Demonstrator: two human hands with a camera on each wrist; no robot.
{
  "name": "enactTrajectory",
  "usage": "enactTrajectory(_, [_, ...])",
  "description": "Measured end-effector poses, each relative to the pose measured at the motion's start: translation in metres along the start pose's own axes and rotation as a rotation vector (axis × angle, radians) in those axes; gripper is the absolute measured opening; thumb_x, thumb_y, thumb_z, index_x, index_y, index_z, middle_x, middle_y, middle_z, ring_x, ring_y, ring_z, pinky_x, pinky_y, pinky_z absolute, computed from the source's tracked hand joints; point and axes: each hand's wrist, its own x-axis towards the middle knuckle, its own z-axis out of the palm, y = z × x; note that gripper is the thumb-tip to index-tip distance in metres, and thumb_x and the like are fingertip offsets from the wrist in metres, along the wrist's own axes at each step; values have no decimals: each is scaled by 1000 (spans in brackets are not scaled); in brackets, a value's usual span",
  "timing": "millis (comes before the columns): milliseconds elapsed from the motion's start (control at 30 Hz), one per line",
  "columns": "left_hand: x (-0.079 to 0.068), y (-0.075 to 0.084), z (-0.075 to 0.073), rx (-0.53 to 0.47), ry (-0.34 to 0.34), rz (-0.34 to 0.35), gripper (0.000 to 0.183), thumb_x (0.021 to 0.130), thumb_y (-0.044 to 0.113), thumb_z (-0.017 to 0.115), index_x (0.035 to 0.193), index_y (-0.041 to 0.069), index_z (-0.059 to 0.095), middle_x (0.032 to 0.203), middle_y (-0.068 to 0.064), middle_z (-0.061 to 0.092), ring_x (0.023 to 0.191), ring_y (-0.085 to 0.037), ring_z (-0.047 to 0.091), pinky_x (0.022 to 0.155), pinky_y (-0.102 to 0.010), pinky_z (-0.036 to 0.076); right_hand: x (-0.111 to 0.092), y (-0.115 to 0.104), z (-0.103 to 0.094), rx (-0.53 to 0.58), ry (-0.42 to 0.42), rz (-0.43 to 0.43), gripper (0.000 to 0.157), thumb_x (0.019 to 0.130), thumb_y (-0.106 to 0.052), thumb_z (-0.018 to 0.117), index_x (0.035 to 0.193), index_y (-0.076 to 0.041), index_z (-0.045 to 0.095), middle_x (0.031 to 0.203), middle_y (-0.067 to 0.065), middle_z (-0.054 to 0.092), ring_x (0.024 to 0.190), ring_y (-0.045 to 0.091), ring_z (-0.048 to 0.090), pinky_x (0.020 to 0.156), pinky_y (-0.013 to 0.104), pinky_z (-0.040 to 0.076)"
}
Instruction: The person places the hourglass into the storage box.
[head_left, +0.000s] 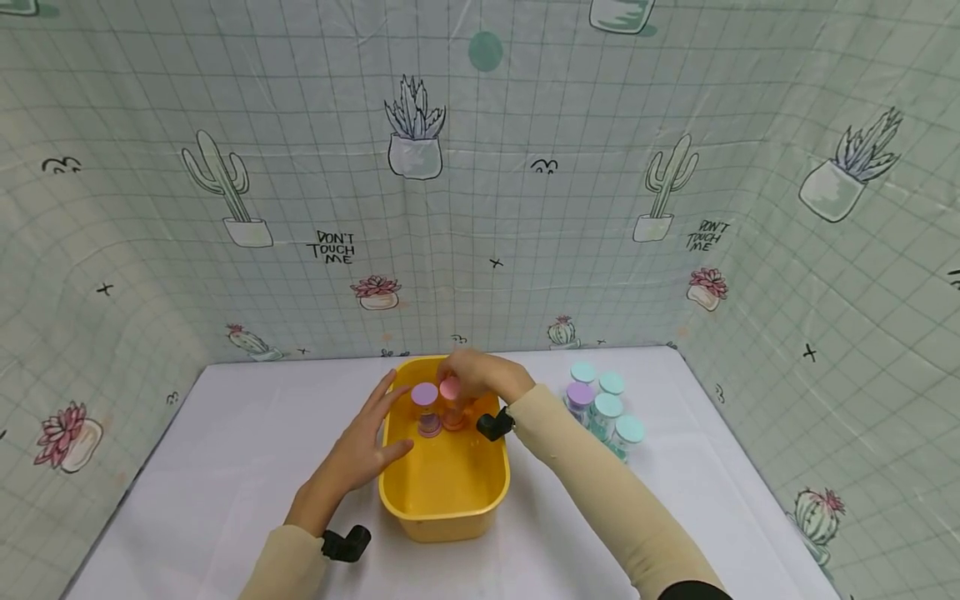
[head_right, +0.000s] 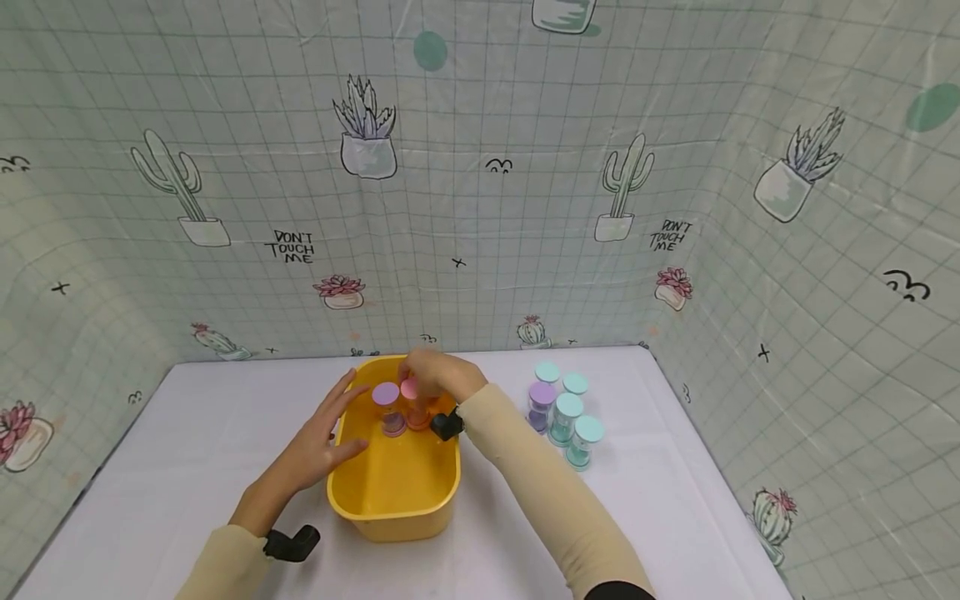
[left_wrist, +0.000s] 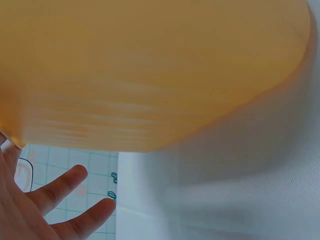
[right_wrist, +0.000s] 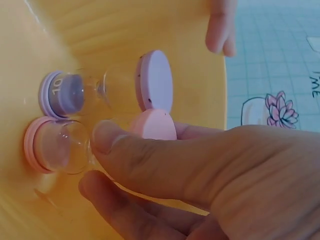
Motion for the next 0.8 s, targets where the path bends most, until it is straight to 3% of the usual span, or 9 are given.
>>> enactTrajectory(267, [1, -1, 0, 14, -7, -21, 77, 90, 37, 69, 159, 15, 40, 175, -8, 11, 156, -43, 22, 115, -74, 27, 4, -1, 4, 34, -34, 40, 29, 86, -5, 82, 112, -15, 74, 97, 1, 67, 87, 19, 61, 80, 28, 57])
enactTrajectory(400, [0, -2, 1, 9, -2, -20, 77, 90, 39, 68, 158, 15, 41, 175, -8, 11, 156, -44, 23, 114, -75, 27, 4, -2, 2, 5, -60, 28, 32, 86, -7, 83, 115, -15, 73, 99, 0, 67, 89, 19, 61, 82, 28, 57])
enactTrajectory(600, [0, -3, 2, 8, -1, -18, 77, 91, 41, 68, 159, 15, 40, 175, -8, 11, 156, -44, 23, 113, -76, 28, 5, -1, -2, 47, -100, 47, 31, 88, -3, 79, 114, -19, 76, 101, 0, 67, 91, 19, 60, 82, 28, 57])
enactTrajectory(800, [1, -3, 1, 10, -5, -24, 78, 90, 37, 68, 159, 17, 39, 175, -7, 10, 156, -44, 23, 114, -76, 27, 4, -4, -6, 18, -96, 56, 35, 89, -2, 77, 120, -18, 75, 106, 2, 67, 91, 20, 60, 84, 29, 58])
